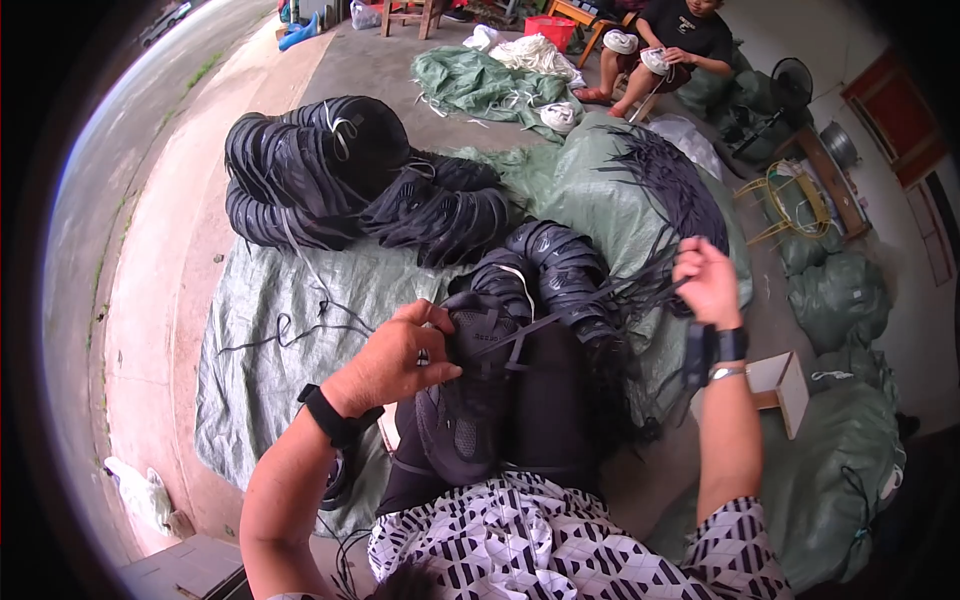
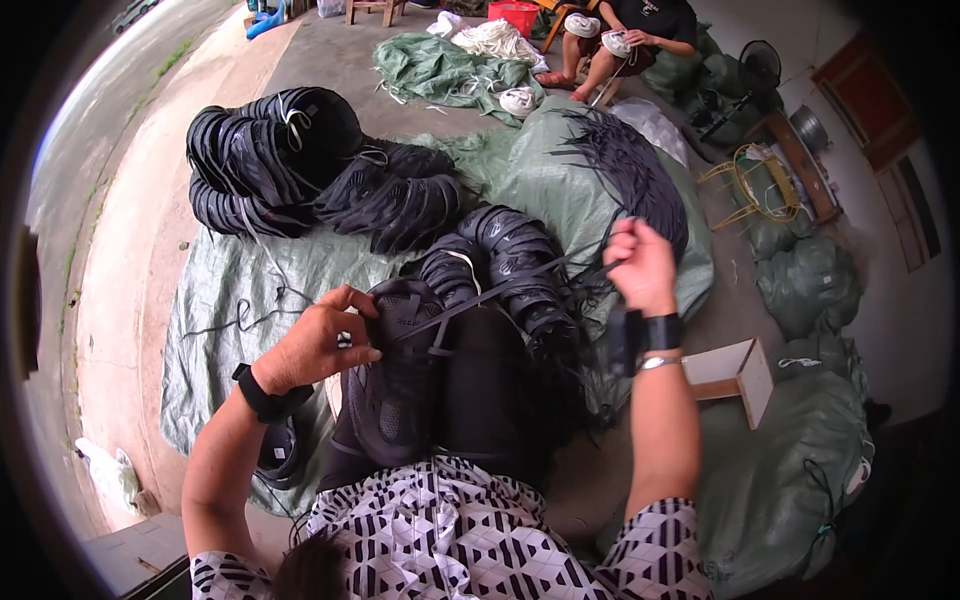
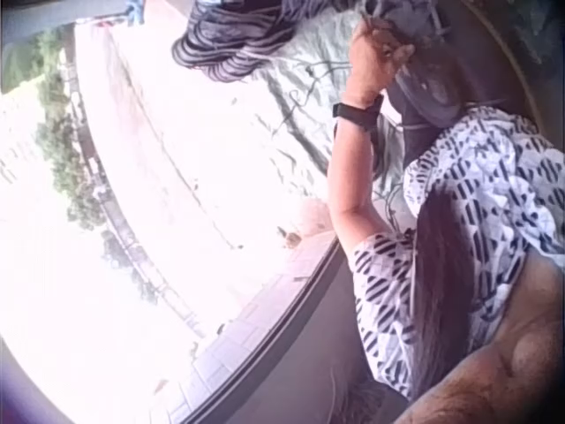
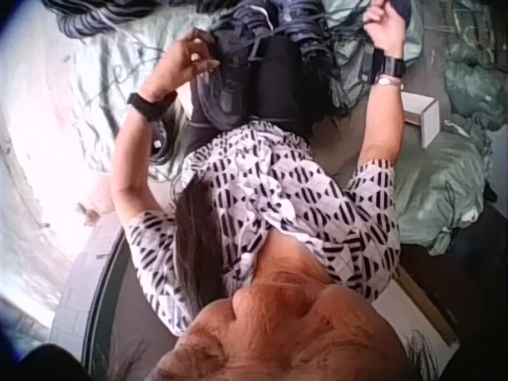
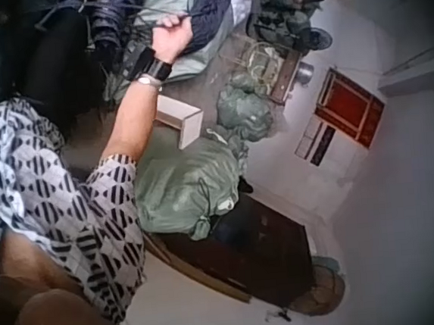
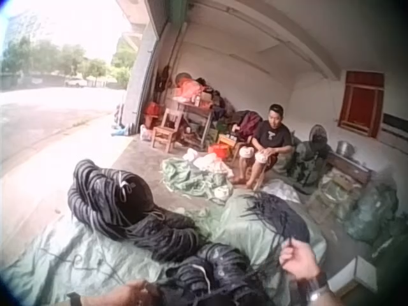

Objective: The recorder is lacing a black shoe as part of a larger assembly process.

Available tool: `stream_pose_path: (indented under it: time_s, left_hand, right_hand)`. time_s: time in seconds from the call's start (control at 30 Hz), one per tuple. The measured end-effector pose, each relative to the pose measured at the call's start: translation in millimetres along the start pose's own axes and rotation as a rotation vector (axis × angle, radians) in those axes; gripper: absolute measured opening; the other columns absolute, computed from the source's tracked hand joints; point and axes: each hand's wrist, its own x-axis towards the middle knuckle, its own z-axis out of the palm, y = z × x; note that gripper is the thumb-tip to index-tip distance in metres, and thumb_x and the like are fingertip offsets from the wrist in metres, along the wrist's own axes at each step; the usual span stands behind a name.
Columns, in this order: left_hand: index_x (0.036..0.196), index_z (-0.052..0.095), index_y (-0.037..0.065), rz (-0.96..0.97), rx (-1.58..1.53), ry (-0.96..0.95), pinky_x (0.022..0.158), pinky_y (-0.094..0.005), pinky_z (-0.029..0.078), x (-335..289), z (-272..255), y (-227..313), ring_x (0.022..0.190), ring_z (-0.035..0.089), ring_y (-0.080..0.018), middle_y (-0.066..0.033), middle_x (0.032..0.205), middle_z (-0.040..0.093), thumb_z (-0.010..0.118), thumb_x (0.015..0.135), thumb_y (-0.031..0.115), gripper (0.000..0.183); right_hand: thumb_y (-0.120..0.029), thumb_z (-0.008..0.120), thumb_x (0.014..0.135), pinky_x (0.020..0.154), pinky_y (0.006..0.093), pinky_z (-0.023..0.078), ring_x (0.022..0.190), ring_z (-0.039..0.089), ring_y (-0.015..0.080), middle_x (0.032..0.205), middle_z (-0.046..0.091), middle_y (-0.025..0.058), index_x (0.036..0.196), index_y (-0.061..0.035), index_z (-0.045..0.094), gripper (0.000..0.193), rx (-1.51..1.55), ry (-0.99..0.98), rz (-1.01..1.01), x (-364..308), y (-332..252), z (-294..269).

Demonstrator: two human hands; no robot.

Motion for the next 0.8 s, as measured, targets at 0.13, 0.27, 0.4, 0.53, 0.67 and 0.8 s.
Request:
stream_pose_path:
  time_s: [0.13, 0.27, 0.4, 0.53, 0.67, 0.8]
  left_hand:
    - [0.077, 0.064, 0.004, 0.071, -0.058, 0.049, 0.086, -0.0343, 0.045, 1.6, -4.5, -3.7, 0.098, 0.057, -0.0265, -0.0111, 0.096, 0.060, 0.073, 0.073, 0.010, 0.011]
    - [0.094, 0.064, 0.006, -0.142, -0.185, 0.178, 0.086, -0.0355, 0.045, 16.7, 1.7, 12.0, 0.097, 0.059, -0.0277, -0.0115, 0.088, 0.063, 0.067, 0.079, 0.008, 0.016]
    - [0.112, 0.058, 0.004, 0.139, 0.052, 0.029, 0.087, -0.0357, 0.045, 47.3, 17.5, 45.2, 0.102, 0.057, -0.0270, -0.0155, 0.102, 0.062, 0.062, 0.086, 0.016, 0.028]
    - [0.113, 0.058, 0.000, 0.127, -0.544, -0.399, 0.076, -0.0293, 0.046, 62.6, 28.4, 69.1, 0.084, 0.057, -0.0149, -0.0079, 0.095, 0.062, 0.052, 0.095, 0.032, 0.037]
    - [0.086, 0.064, 0.011, -0.266, -0.886, 0.097, 0.050, -0.0158, 0.028, 41.1, 5.9, 60.0, 0.056, 0.038, -0.0013, 0.0068, 0.069, 0.050, 0.049, 0.096, 0.030, 0.026]
    - [0.090, 0.054, 0.011, -0.304, -1.125, 0.531, 0.045, -0.0182, 0.026, 22.6, -21.2, 31.0, 0.051, 0.032, -0.0029, 0.0039, 0.072, 0.049, 0.046, 0.096, 0.024, 0.016]
  right_hand:
    - [-0.014, 0.051, 0.090, 0.047, 0.0208, 0.030, 0.046, 0.031, 0.0065, 0.059, 0.039, -0.0027, 0.076, -0.0069, 0.049, 0.016, -0.033, 0.289, -0.439, -38.9, -134.5, 1.8]
    - [-0.007, 0.041, 0.094, 0.045, 0.0211, 0.026, 0.045, 0.029, 0.0065, 0.071, 0.043, 0.0018, 0.092, -0.0015, 0.046, 0.008, -0.027, -0.017, -0.431, -103.0, -171.2, 80.0]
    - [-0.006, 0.038, 0.095, 0.043, 0.0208, 0.024, 0.047, 0.030, 0.0064, 0.077, 0.042, 0.0039, 0.098, 0.0001, 0.042, 0.008, -0.153, -0.501, -0.415, -167.9, -127.8, 170.1]
    - [-0.007, 0.035, 0.097, 0.047, 0.0215, 0.027, 0.048, 0.030, 0.0064, 0.077, 0.040, 0.0028, 0.099, -0.0005, 0.040, 0.009, -0.157, -0.727, -0.384, -194.0, -80.0, 196.7]
    - [-0.014, 0.039, 0.098, 0.068, 0.0269, 0.038, 0.070, 0.044, 0.0107, 0.084, 0.043, 0.0055, 0.104, -0.0022, 0.043, 0.014, -0.679, -0.657, -0.761, -172.0, -51.7, 181.6]
    - [-0.015, 0.039, 0.098, 0.072, 0.0283, 0.037, 0.078, 0.047, 0.0121, 0.090, 0.049, 0.0077, 0.100, -0.0018, 0.047, 0.015, -0.391, 0.207, -1.091, -150.4, -41.2, 112.6]
